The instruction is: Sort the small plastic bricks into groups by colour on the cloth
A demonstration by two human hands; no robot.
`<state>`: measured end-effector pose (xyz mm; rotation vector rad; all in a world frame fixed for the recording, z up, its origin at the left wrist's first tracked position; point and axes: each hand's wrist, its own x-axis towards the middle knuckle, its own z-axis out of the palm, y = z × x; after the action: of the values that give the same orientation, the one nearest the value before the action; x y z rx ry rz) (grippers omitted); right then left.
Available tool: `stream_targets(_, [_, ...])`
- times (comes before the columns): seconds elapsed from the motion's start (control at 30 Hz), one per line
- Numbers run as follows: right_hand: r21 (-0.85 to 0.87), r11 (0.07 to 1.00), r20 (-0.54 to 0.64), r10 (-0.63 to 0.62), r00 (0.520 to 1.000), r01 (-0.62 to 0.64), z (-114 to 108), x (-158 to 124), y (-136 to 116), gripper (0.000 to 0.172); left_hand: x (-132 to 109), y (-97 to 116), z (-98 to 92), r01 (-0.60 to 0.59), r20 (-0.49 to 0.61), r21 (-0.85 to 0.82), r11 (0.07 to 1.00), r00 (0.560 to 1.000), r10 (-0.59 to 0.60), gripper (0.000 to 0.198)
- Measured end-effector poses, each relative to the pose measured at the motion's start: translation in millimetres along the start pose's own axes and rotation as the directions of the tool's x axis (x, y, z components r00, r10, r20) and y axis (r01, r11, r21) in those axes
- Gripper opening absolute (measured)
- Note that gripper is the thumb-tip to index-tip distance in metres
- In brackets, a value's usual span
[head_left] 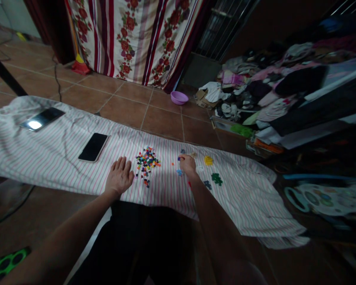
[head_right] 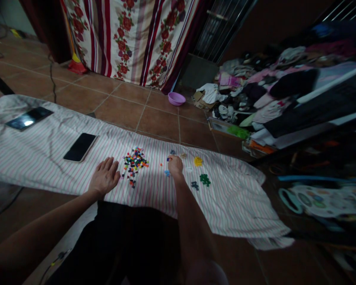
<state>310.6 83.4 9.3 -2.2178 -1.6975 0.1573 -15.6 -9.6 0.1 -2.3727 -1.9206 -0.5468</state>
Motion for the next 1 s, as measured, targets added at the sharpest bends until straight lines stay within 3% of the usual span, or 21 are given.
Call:
stream_targets(0.3, [-0.021,1.000,0.009,0.004,1.000,-0.004,-9,-1,-4,0.032,0,1,-2.4,-0.005,0.029,0.037,0.999,1.000,0.004,0.049])
stream_targets(0.47, [0.021,0.997,-0.042,-0.067,0.997,0.068,-16,-9,-16,0.033,0,0,-0.8,-0.014,0.019,0.044,0.999,1.000,0.013,0.050])
stream_targets(0.73, [0.211,0.950,-0.066,-0.223,0.973,0.232,-5,-47,-49,0.031,0,1,-2.3,0.021,0.023,-0.012,1.000,1.000,-0.020,0.049])
stream_targets(1.0, [0.344,0.850,-0.005,-0.422,0.907,0.398,18,-90,-82,0.027,0,1,-3.2,0.011,0.026,-0.008,1.000,1.000,-0.011,0.049])
